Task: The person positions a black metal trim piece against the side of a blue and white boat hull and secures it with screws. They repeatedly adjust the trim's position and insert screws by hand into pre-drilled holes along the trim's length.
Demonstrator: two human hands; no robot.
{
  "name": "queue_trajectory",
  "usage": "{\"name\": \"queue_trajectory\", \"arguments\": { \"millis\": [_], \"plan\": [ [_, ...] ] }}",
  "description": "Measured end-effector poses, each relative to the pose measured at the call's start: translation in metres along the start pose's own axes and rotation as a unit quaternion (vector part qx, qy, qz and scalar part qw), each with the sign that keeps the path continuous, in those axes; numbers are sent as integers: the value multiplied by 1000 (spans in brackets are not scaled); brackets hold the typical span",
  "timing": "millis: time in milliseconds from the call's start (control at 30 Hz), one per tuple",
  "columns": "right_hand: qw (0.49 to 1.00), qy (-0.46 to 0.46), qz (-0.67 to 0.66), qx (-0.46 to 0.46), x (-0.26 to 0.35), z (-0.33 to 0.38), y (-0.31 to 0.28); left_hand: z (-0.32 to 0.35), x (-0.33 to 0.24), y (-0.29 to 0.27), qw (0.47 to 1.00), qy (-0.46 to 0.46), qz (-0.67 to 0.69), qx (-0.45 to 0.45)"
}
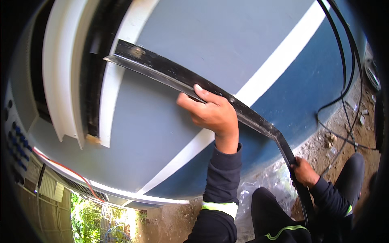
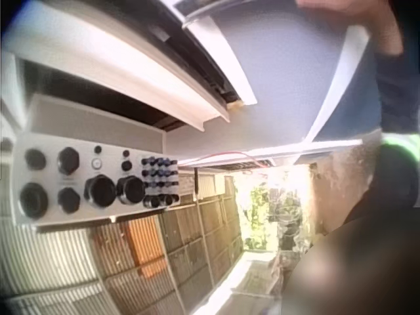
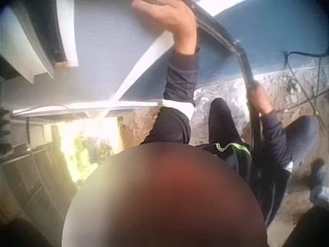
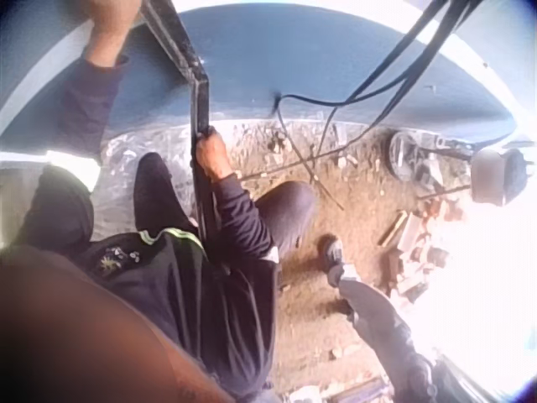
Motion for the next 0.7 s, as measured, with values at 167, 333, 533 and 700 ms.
{"name": "queue_trajectory", "arguments": {
  "millis": [167,333,533,700],
  "plan": [
    [1000,9,19,-3,0,-1,-4,2,0,-1,999,-20,-23,19],
    [1000,-12,9,25,1,-1,-6,3,0,0,998,-29,-45,26],
    [995,-41,54,72,8,3,-14,-1,-4,-3,999,-21,-34,13],
    [993,-83,42,76,11,-2,-21,-1,-1,0,999,-4,-41,1]
  ]
}}
Point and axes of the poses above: each hand's wrist, its own z-axis away from the middle knuckle, its own y-axis out of the palm, x = y × z, the point moved 3 cm from there along -z, towards the middle knuckle, and after that the axes turned 12 degrees about y, right-handed, at the moved point
